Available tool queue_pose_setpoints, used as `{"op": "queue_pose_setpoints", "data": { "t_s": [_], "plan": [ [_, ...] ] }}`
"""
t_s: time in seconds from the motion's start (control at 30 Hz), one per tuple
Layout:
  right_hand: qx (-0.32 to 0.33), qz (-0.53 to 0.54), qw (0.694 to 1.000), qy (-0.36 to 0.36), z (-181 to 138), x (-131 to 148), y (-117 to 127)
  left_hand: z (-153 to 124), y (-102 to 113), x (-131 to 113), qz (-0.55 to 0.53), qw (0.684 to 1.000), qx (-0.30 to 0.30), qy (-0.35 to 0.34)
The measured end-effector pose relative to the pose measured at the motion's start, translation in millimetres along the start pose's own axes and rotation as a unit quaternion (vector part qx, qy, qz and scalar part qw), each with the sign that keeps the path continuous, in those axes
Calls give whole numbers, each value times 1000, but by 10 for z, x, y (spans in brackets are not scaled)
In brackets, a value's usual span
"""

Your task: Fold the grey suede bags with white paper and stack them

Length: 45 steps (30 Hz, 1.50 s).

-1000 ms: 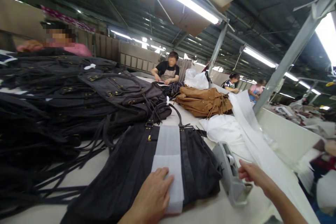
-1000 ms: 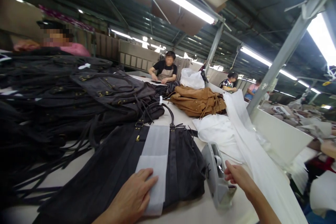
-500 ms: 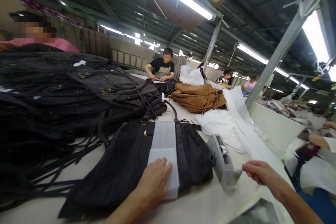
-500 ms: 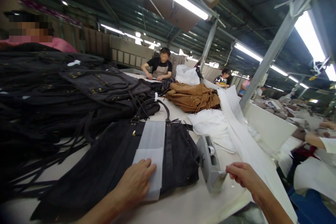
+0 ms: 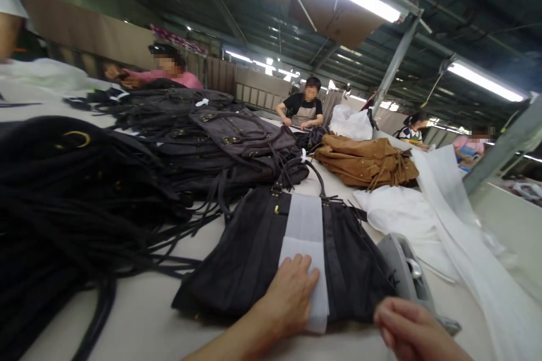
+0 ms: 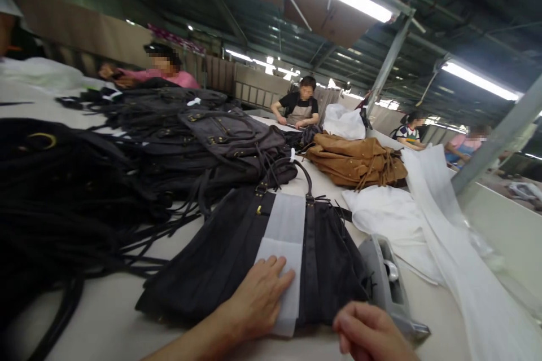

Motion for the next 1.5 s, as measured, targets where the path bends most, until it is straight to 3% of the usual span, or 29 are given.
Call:
{"op": "queue_pose_setpoints", "data": {
  "t_s": [0.13,0.27,0.37,0.83,1.13,1.33,1.5],
  "plan": [
    [1,10,999,47,803,493,-432,-6,57,-16,-16,999,8,-32],
    [-58,-49,995,58,1532,461,-411,-3,82,-16,-18,998,16,-51],
    [-78,-92,991,59,1775,344,-345,7,34,14,-22,998,15,-48],
    [-84,-175,975,111,1895,265,-295,166,-6,42,-43,996,51,-67],
    [-175,-270,918,233,1987,308,-175,165,3,40,-29,996,46,-73],
    [-270,-308,887,214,2231,322,-51,193,-55,42,-28,995,50,-80],
    [-222,-289,916,170,2262,402,-12,167,-5,53,-29,995,43,-87]
  ]
}}
Point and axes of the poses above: each hand's wrist, its own z-axis towards the middle knuckle, its own y-axis out of the back of the hand, x = y × z, the point moved 5 cm from there along z, towards the middle knuckle, and after that the axes turned 1 degree about z, right-handed, at the moved point
